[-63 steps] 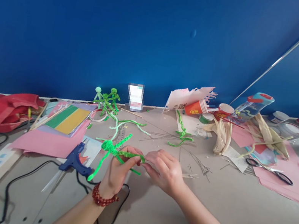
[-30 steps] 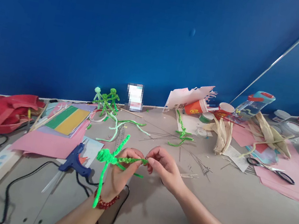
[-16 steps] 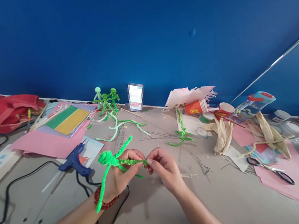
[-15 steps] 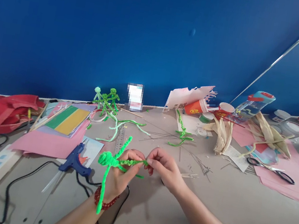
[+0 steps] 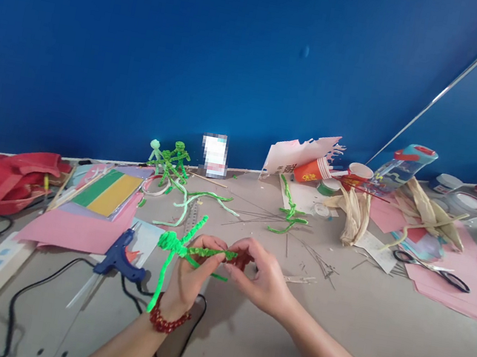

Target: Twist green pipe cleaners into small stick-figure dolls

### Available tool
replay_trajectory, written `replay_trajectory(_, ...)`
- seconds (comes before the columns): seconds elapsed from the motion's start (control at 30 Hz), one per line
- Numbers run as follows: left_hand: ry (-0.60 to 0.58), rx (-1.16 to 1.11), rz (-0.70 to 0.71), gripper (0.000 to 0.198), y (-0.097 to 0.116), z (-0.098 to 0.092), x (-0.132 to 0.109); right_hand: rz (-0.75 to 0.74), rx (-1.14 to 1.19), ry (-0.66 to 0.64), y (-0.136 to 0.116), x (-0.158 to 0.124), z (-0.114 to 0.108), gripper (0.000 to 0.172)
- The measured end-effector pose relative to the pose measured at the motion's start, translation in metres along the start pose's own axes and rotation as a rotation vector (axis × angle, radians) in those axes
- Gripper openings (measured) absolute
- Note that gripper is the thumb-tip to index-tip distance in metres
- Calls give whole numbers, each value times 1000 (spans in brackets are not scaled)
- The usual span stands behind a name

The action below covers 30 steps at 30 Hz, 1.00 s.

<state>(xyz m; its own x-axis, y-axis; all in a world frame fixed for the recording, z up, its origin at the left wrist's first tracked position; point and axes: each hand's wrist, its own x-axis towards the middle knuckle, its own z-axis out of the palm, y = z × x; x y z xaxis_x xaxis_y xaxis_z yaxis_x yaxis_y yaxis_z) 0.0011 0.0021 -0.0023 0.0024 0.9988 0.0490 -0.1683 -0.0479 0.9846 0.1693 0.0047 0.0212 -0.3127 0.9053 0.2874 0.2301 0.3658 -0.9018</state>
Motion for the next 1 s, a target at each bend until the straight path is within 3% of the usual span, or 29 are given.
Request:
replay_trajectory(0.17, -15, -19, -41, 9, 3, 0, -1, -158, -206, 124, 4, 1, 5, 4)
replay_trajectory(0.4, -19, -95, -81, 10, 8, 5, 1, -284, -369, 151, 11, 0, 4, 5)
replay_trajectory(0.83, -43, 31, 71, 8, 5, 0, 2, -303, -305, 124, 12, 1, 2, 9)
replay_trajectory(1.0, -51, 18, 76, 8, 6, 0, 1, -180, -145, 114, 12, -1, 5, 10)
